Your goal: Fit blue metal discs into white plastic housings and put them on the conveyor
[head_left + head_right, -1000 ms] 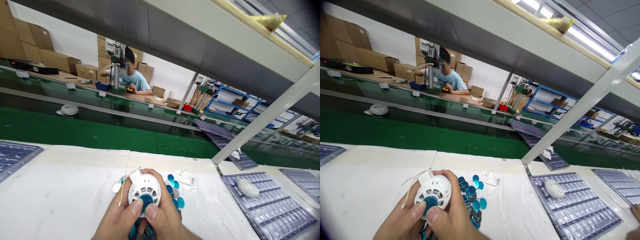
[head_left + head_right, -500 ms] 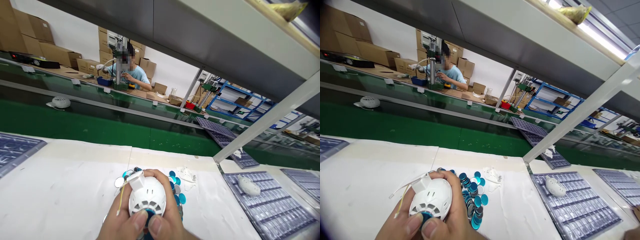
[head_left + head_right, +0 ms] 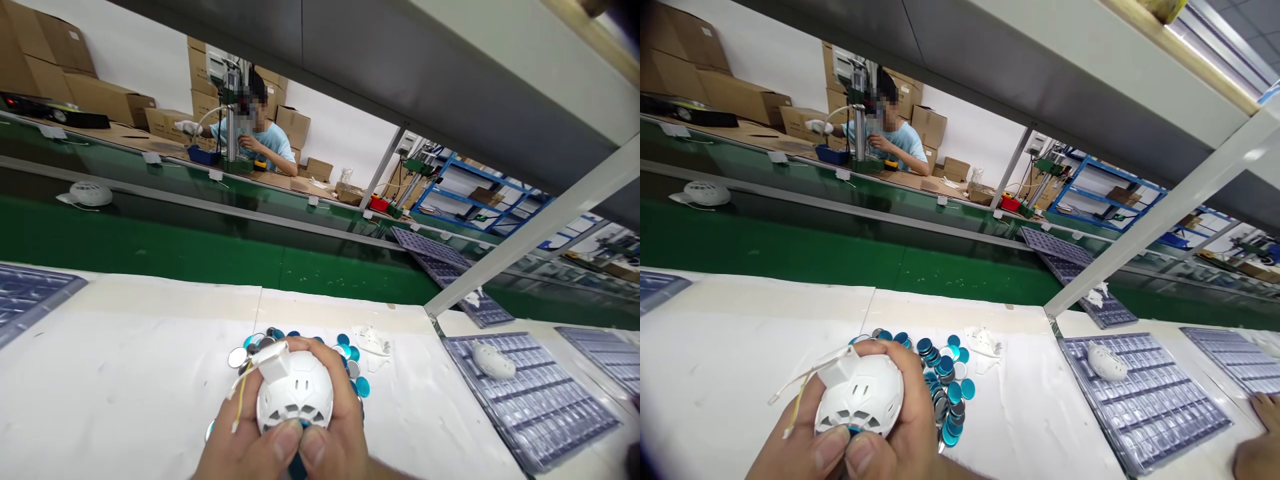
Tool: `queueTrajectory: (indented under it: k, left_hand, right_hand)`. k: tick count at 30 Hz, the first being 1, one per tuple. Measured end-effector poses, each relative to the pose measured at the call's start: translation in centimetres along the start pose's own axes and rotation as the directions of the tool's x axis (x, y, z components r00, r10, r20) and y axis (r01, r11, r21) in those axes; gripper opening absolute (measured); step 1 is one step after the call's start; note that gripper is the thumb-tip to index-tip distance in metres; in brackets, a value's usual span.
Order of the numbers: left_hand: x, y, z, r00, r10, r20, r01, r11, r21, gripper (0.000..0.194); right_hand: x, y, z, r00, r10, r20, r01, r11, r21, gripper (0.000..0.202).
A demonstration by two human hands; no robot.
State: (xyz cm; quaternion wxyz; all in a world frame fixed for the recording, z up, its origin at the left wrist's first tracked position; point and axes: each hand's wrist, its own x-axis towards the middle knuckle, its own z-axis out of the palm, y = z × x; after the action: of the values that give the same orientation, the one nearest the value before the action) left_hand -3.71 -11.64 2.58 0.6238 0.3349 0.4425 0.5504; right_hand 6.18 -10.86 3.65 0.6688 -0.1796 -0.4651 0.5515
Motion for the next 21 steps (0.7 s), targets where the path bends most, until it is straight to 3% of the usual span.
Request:
queueTrajectory:
  k: [3,7,17,21]
  left_hand:
    - [0.7,0.1,-0.8,0.994,0.057,0.09,-0.062,0.996,0.06,0.058]
    - [0.7,0.6,-0.6,0.976,-0.004,0.217,0.021,0.997,-0.079,0.05]
    - [-0.5,0.7,1.2,0.983,0.128,0.134,-0.131,0.991,0.016,0.047]
    - [-0.2,1.2,1.0,0.99,0.025,0.141,-0.024,1.0,-0.009,0.051]
  right_hand:
    - [0.4,-0.6,0.0,0.998,0.062,0.016,-0.062,0.998,-0.006,0.052]
    - [0.4,-0.9,0.3,0.987,0.149,0.057,-0.154,0.983,0.102,0.052]
    - [0.0,-1.0,0.4,0.999,0.052,-0.015,-0.053,0.998,-0.024,0.049]
    - [-0.6,-0.9,-0.3,0.994,0.099,-0.048,-0.104,0.988,-0.116,0.056]
